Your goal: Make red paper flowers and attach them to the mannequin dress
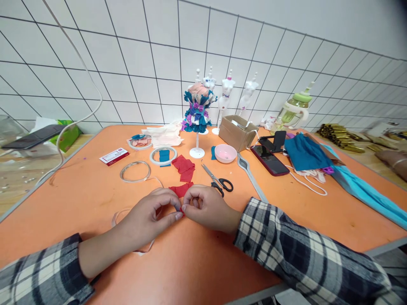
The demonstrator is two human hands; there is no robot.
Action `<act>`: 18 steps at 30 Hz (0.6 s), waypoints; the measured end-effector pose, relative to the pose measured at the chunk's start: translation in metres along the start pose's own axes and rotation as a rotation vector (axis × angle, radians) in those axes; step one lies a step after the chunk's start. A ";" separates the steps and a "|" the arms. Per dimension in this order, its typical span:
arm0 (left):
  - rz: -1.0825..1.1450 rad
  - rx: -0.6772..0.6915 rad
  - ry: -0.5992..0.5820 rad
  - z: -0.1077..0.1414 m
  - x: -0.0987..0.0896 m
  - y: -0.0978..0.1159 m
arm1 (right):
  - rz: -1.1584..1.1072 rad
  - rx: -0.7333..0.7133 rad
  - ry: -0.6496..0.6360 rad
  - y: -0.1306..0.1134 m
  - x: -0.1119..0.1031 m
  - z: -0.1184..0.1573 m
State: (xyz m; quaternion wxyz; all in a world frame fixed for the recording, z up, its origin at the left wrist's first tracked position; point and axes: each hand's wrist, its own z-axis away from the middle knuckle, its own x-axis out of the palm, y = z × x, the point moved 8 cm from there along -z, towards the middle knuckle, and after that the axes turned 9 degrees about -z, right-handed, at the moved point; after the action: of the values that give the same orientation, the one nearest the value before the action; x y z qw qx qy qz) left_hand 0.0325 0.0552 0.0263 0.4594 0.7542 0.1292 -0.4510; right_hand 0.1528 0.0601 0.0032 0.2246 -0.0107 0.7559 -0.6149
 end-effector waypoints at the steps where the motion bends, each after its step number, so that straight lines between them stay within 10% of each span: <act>1: 0.003 -0.001 -0.006 0.000 0.001 -0.001 | -0.015 0.010 -0.016 0.001 0.001 0.000; 18: 0.323 -0.207 0.105 0.000 -0.004 -0.027 | -0.187 0.156 -0.021 0.012 -0.001 0.000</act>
State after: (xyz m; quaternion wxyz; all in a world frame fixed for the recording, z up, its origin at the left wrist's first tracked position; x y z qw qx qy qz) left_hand 0.0132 0.0708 0.0141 0.5935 0.7363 0.0758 -0.3159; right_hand 0.1567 0.0633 -0.0072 0.1744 -0.0700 0.6990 -0.6900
